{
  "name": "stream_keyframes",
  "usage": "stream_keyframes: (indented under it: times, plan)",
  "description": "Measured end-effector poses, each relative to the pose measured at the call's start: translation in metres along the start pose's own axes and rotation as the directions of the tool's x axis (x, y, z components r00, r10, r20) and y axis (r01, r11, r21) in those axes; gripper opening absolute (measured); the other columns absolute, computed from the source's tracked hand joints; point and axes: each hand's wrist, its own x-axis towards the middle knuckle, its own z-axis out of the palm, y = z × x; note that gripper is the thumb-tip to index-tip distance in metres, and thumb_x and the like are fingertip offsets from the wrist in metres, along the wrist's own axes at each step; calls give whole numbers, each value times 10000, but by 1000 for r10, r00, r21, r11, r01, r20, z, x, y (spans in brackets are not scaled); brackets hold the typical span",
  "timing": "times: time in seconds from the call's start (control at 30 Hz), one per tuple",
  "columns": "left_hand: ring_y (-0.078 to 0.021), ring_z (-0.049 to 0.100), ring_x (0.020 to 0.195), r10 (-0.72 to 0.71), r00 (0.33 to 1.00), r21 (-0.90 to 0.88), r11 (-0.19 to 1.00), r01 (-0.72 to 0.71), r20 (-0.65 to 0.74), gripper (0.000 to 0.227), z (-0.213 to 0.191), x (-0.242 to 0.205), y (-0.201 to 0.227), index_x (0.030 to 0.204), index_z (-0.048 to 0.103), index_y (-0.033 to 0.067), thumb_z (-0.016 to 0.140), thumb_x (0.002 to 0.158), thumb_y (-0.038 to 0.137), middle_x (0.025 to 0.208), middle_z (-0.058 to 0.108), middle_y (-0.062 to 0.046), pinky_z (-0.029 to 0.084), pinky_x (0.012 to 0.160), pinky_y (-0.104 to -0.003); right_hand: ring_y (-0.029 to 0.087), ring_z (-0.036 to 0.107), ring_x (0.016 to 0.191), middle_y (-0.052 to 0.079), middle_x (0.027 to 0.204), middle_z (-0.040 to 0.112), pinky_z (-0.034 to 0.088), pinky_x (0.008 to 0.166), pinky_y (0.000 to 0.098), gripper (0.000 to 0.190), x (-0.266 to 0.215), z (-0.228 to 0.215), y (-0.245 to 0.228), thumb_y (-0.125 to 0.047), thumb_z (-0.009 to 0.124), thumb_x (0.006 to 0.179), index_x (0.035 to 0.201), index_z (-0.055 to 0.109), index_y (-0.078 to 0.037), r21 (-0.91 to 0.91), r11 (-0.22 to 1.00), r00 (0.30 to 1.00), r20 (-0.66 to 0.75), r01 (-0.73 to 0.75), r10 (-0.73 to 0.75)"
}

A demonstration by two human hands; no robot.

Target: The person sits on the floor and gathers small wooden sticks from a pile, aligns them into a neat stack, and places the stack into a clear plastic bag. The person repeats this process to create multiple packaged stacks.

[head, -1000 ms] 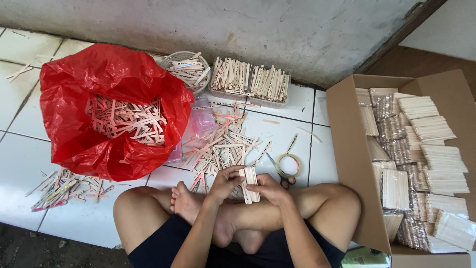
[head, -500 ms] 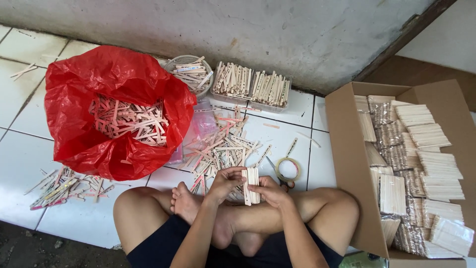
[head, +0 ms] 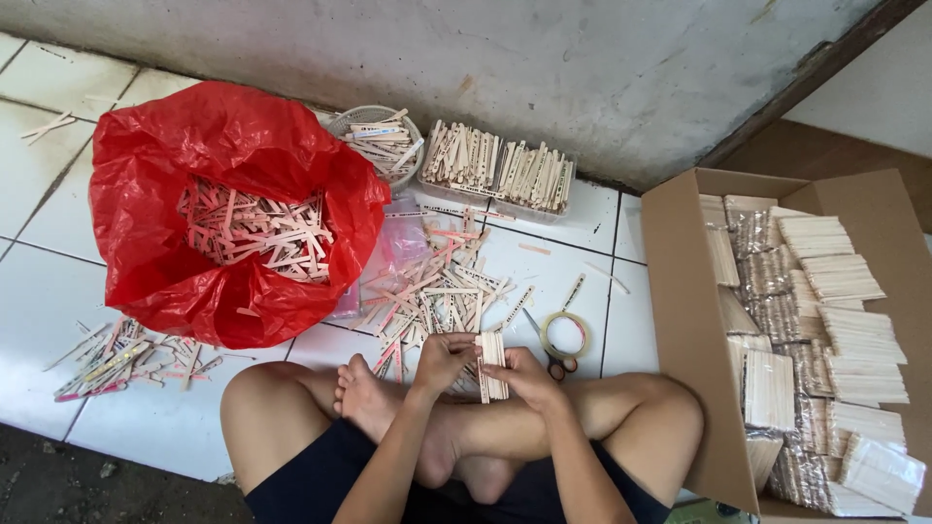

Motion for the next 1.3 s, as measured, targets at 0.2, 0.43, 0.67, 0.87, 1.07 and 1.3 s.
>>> stream_keyframes:
  times: [0.2,0.43,0.67,0.87,1.07,1.3]
  plan:
    - [-138,706,840,41,999,-74,996,-41,0,268,4,-8,16,1090,784,26,827,837,102,957,802,-127,607,715,-318,76,596,552,7,672,680,506,557,220,194,1,-2,4,-133,846,821,811,706,1,81,996,999,7,-40,40]
    - [-168,663,859,13,993,-174,985,7,114,384,-1,-43,72,1212,733,15,801,836,48,1009,773,-156,558,780,-305,223,756,716,143,882,755,640,650,366,212,-19,6,-28,-65,781,852,976,680,75,248,955,983,120,-162,136]
    - [-119,645,763,-8,996,-232,972,29,90,258,2,-38,68,1124,770,5,778,869,46,941,783,-124,526,711,-245,238,757,749,149,903,742,650,678,391,206,-7,-1,-6,-47,761,865,996,672,84,289,946,987,108,-144,117]
    - [-156,709,739,-11,1000,-319,948,5,-15,187,-1,-28,60,1053,795,38,765,868,45,841,767,-104,520,667,-230,266,759,731,178,894,751,654,675,410,214,16,-22,37,-53,782,868,988,693,101,281,953,994,51,-110,99]
    - [-122,663,772,37,999,-249,968,-27,36,240,3,-10,27,1115,792,44,778,877,70,886,777,-119,517,691,-228,230,751,718,154,871,755,647,683,387,223,21,-24,51,-52,805,846,972,705,102,241,963,992,45,-122,114]
    - [-162,678,900,70,992,-190,981,-49,106,287,6,-9,16,1206,738,5,752,938,106,1039,775,-200,541,812,-293,176,739,733,103,891,750,638,702,342,241,16,-19,39,-103,790,871,1000,715,86,208,971,993,32,-115,110]
